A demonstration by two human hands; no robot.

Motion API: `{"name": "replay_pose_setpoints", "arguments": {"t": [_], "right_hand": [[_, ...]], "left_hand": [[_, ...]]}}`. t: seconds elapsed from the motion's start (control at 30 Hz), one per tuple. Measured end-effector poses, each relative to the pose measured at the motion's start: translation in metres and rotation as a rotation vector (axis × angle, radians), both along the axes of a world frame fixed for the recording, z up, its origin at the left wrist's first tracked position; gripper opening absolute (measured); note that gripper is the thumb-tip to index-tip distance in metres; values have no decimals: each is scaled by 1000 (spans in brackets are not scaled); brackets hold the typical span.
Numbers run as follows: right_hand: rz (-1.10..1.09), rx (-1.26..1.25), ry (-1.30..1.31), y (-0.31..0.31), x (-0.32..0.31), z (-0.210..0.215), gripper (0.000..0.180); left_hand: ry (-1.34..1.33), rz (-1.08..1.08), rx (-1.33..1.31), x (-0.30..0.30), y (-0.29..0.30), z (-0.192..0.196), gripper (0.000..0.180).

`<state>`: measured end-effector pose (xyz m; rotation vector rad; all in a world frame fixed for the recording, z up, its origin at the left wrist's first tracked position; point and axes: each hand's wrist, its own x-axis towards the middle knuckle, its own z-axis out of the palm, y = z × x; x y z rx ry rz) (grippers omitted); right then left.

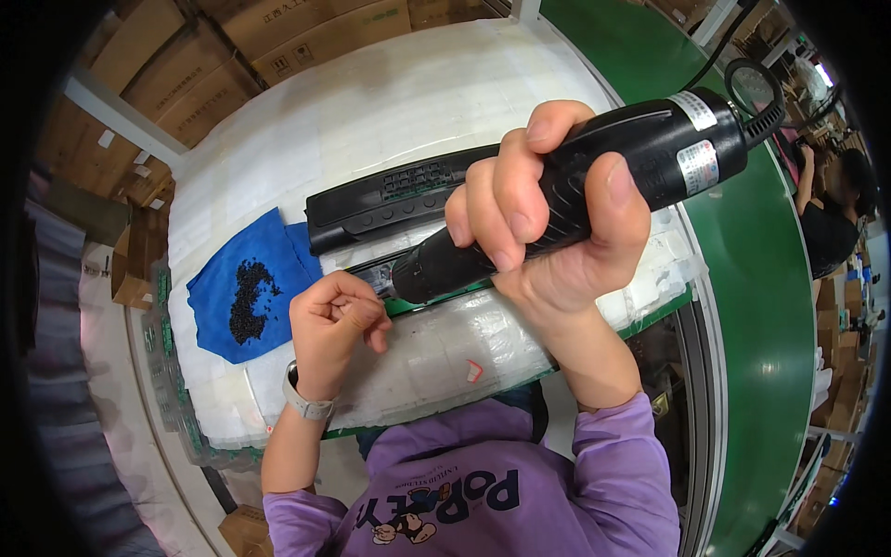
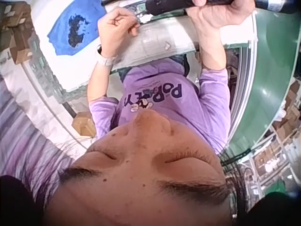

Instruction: Assemble electronic components by inserting circuit boards into plastic housings and securing them with screws using an electric screwdriver.

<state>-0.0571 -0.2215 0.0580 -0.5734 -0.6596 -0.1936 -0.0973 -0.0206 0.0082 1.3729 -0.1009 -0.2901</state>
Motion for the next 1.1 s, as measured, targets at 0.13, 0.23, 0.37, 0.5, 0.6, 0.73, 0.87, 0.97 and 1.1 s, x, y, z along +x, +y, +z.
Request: {"name": "replay_pose_setpoints", "arguments": {"t": [0.13, 0.23, 0.37, 0.5, 0.6, 0.73, 0.87, 0.97, 1.1], "right_hand": [[8, -32, 21, -1, -1, -3, 38], [-10, -51, 10, 1, -2, -5, 38], [1, -50, 13, 3, -2, -6, 38], [3, -75, 35, 6, -2, -7, 37], [20, -75, 26, 6, -2, -7, 37], [22, -13, 75, 8, -1, -6, 36], [53, -79, 92, 1, 7, -3, 31], [-99, -334, 34, -4, 14, -7, 26], [-133, -514, 117, -1, 20, -12, 31]], "left_hand": [[-8, -4, -1, 2, 1, -3, 8], [-6, 10, -12, 2, 1, -5, 8], [37, 34, -17, 1, -1, -5, 8], [45, 33, -17, 1, 0, -7, 4], [79, -8, -24, 0, 2, -6, 5], [84, -76, -25, -2, 3, -9, 6], [-256, 165, 155, 2, -5, -13, 12], [-263, 182, 52, 12, 11, -18, 19], [-181, 204, -82, 13, 9, -21, 14]]}}
